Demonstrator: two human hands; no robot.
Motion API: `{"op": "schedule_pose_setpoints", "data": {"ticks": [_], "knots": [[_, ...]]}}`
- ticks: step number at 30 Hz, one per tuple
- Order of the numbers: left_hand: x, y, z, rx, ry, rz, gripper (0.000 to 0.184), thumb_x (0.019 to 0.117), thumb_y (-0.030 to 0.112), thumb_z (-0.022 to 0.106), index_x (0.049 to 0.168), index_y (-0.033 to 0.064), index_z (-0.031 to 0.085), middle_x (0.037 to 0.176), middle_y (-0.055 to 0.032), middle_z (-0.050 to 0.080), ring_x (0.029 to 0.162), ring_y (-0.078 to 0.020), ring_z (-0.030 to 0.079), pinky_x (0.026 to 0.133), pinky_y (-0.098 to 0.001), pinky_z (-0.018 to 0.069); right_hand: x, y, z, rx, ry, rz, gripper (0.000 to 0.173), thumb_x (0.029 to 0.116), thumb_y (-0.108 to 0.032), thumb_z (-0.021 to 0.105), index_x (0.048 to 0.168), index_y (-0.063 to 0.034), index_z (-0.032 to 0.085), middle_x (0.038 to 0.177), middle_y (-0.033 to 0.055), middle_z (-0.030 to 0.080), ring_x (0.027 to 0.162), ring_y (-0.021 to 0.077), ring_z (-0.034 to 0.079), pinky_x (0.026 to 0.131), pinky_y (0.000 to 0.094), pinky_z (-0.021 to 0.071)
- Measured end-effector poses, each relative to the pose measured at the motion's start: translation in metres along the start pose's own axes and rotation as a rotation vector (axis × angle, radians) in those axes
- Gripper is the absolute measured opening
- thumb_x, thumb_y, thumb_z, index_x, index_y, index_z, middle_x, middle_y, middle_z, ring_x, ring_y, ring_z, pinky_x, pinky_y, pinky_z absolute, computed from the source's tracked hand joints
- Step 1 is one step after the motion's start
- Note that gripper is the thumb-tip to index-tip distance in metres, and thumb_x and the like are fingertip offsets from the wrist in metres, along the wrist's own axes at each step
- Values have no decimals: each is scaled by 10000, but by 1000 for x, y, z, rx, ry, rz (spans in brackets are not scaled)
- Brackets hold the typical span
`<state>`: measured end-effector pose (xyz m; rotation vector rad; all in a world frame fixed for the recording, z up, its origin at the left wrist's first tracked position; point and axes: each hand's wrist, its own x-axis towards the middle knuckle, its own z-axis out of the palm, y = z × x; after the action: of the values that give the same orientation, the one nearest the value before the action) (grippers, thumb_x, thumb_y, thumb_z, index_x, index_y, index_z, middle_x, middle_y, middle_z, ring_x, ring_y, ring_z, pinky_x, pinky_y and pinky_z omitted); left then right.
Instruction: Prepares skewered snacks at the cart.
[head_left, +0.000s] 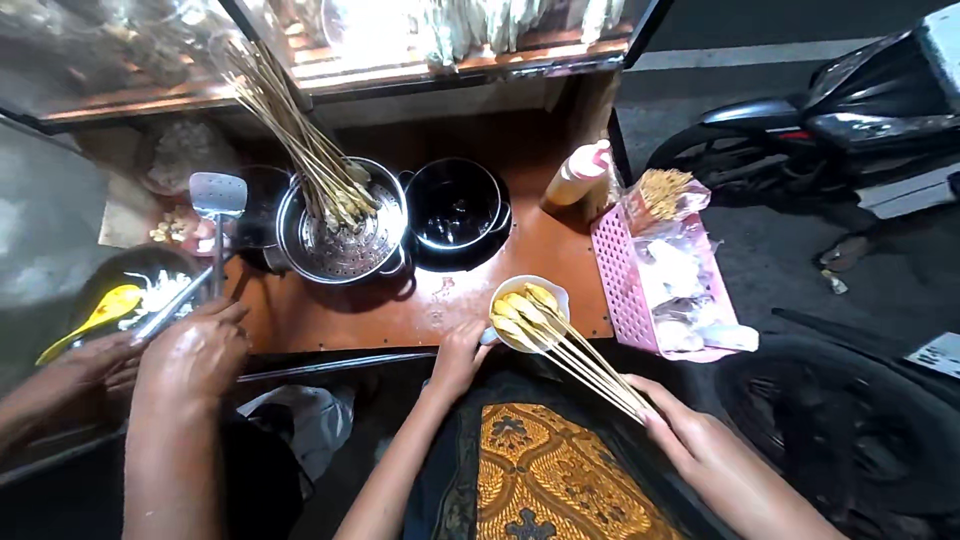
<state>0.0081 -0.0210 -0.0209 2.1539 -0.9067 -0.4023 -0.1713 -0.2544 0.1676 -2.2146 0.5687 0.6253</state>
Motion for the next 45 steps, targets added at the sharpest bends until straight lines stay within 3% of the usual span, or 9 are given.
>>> {"op": "schedule_pose_setpoints", "data": {"ticks": [3,7,10,16,21,30,38,42,45], "knots": [[1,0,0,2,35,13,228,998,182,629,1068,-18,714,973,-142,739,935,-270,731,892,-448,584,0,3,7,-51,6,-45,465,1051,-68,458,1513,-20,470,956,245,730,850,438,724,794,609,566],[-1,1,-3,-11,34,-13,226,981,135,643,1122,-27,713,1037,-152,748,982,-271,736,935,-447,579,2,8,12,-157,31,-130,501,1033,-14,487,1533,-12,462,1003,258,738,854,455,735,790,612,582],[-5,0,-6,-7,44,-18,210,984,140,636,1091,-24,714,995,-144,744,952,-261,732,915,-433,580,4,7,11,-231,32,-130,557,1014,19,506,1563,-23,422,986,260,724,818,460,725,750,607,586],[-8,-2,-5,-23,68,-48,219,982,122,635,1116,-33,712,1015,-143,744,966,-245,729,934,-411,575,5,13,12,-370,155,-236,616,924,54,601,1520,-79,519,823,200,707,636,399,700,567,557,573],[-8,-2,-9,-24,69,-58,196,978,113,635,1082,-34,713,1002,-145,740,968,-248,727,930,-413,575,11,19,15,-587,331,-351,715,769,61,728,1450,-125,615,722,135,655,466,308,625,407,456,506],[-7,-6,-11,-35,50,-79,204,990,123,617,1084,-32,712,1002,-146,733,963,-237,720,929,-399,571,18,11,4,-667,369,-384,713,715,47,729,1395,-159,672,677,109,635,423,287,585,367,434,452],[-8,-7,-15,-39,39,-94,216,996,125,614,1102,-37,710,1032,-151,736,1000,-250,718,956,-415,561,19,2,-2,-684,330,-359,675,755,37,712,1402,-152,667,667,111,636,434,292,594,380,438,465],[-10,-7,-16,-14,22,-64,210,995,131,616,1082,-36,708,1014,-156,729,982,-257,715,941,-415,563,19,-2,-3,-679,298,-349,574,799,1,698,1360,-117,693,660,124,654,454,317,615,391,457,477],[-11,-8,-17,-11,35,-68,210,995,130,618,1084,-36,711,1011,-154,733,978,-254,719,940,-411,566,24,-1,-14,-505,180,-263,463,932,-48,626,1382,-141,679,710,159,694,592,392,685,498,557,529]]}}
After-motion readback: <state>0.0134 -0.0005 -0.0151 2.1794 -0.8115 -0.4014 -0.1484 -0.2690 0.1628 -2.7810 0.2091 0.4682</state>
